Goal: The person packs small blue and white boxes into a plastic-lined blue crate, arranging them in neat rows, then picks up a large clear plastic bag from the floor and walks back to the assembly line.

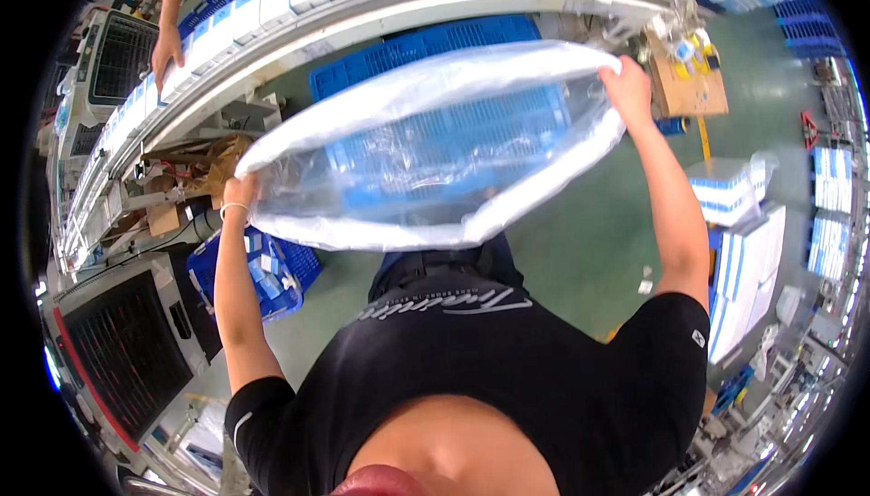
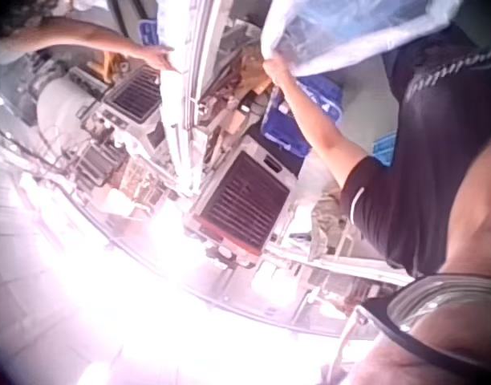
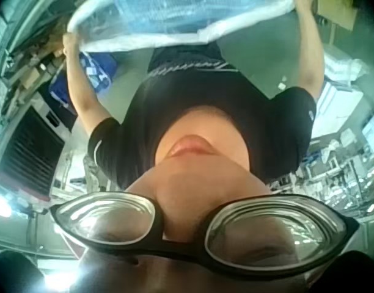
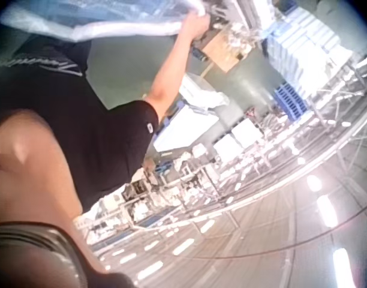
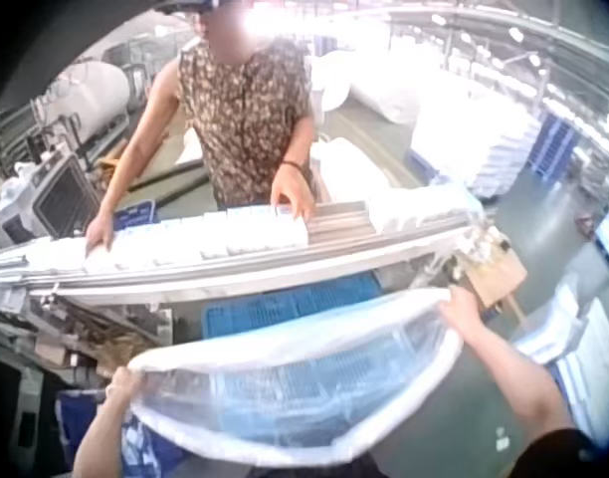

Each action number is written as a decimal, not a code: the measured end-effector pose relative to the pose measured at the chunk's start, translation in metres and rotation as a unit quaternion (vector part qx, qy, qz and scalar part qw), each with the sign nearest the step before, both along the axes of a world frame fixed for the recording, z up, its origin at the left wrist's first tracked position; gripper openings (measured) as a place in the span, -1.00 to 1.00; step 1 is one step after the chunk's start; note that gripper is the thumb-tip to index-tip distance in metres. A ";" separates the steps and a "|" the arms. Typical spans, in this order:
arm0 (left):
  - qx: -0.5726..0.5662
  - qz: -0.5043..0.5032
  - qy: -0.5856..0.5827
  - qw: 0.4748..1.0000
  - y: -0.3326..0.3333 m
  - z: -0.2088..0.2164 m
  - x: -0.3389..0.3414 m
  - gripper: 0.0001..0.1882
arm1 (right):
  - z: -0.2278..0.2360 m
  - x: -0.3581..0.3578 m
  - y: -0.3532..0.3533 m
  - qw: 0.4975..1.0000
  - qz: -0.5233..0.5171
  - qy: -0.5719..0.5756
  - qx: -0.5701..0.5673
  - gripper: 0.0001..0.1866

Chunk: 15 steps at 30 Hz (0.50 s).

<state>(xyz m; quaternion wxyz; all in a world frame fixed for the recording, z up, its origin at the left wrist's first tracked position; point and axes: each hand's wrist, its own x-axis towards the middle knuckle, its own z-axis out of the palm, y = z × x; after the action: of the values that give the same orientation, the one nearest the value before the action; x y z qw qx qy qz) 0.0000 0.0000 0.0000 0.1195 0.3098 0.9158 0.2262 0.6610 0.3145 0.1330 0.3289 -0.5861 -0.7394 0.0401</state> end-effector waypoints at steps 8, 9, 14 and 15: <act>-0.151 0.040 -0.054 0.986 -0.110 -0.057 0.135 -0.41 | -0.089 0.060 -0.053 0.970 -0.015 -0.109 -0.215 -0.60; -0.144 0.051 -0.015 0.988 -0.104 -0.056 0.141 -0.42 | -0.097 0.057 -0.053 0.971 -0.020 -0.103 -0.217 -0.60; -0.134 0.064 0.043 0.988 -0.103 -0.116 0.161 -0.46 | -0.194 0.033 -0.059 0.963 -0.049 -0.150 -0.217 -0.50; -0.130 0.067 0.031 0.989 -0.100 -0.142 0.165 -0.45 | -0.219 0.031 -0.055 0.961 -0.047 -0.177 -0.208 -0.45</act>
<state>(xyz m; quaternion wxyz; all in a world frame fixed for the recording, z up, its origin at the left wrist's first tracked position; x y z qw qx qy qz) 0.1653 -0.0999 -0.1415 0.1144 0.2367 0.9593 0.1033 0.6924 0.2597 -0.0856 0.0655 -0.6736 -0.7326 0.0729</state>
